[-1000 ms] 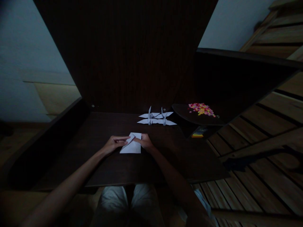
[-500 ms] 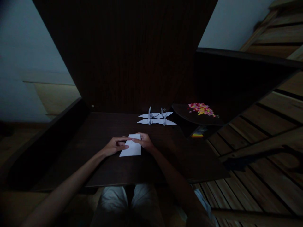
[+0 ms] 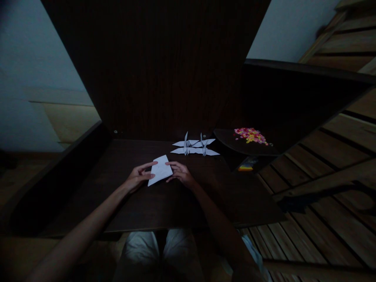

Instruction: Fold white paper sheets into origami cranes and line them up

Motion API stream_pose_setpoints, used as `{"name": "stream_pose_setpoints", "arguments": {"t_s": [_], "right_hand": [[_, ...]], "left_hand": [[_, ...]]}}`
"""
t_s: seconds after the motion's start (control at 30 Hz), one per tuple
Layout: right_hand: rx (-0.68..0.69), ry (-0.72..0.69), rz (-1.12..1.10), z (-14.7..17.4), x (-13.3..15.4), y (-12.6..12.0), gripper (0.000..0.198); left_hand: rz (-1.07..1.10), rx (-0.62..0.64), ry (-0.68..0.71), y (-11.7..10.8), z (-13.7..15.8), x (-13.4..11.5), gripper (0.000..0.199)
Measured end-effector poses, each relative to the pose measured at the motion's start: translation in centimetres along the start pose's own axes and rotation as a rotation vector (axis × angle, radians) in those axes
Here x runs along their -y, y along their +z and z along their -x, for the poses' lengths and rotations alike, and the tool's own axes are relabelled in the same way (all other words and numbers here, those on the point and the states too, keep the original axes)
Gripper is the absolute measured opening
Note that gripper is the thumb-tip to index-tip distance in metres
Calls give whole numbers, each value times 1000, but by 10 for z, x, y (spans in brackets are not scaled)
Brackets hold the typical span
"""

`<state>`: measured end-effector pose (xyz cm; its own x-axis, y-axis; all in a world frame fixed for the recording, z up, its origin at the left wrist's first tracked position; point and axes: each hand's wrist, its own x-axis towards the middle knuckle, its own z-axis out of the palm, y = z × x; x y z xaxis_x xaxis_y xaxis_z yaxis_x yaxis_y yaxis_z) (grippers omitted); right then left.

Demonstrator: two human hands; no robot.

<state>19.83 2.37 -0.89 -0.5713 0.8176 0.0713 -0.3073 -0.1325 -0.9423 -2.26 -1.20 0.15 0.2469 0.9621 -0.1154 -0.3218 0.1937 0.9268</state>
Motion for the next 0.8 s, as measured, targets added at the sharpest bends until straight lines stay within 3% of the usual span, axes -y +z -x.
{"name": "stream_pose_setpoints", "arguments": {"t_s": [0.1, 0.27, 0.4, 0.57, 0.8], "right_hand": [[59, -19, 129, 3, 4, -3, 30], [126, -47, 285, 7, 14, -2, 24], [10, -53, 370, 4, 11, 4, 23], [-166, -81, 266, -4, -3, 6, 33], [-271, -133, 203, -10, -12, 7, 51]], "left_hand": [[-32, 47, -53, 1, 0, 0, 77], [-123, 106, -108, 1, 1, 0, 76], [-157, 129, -123, 3, 2, 0, 74], [-237, 100, -63, 6, 3, 0, 62], [-335, 137, 14, 15, 7, -2, 59]]}}
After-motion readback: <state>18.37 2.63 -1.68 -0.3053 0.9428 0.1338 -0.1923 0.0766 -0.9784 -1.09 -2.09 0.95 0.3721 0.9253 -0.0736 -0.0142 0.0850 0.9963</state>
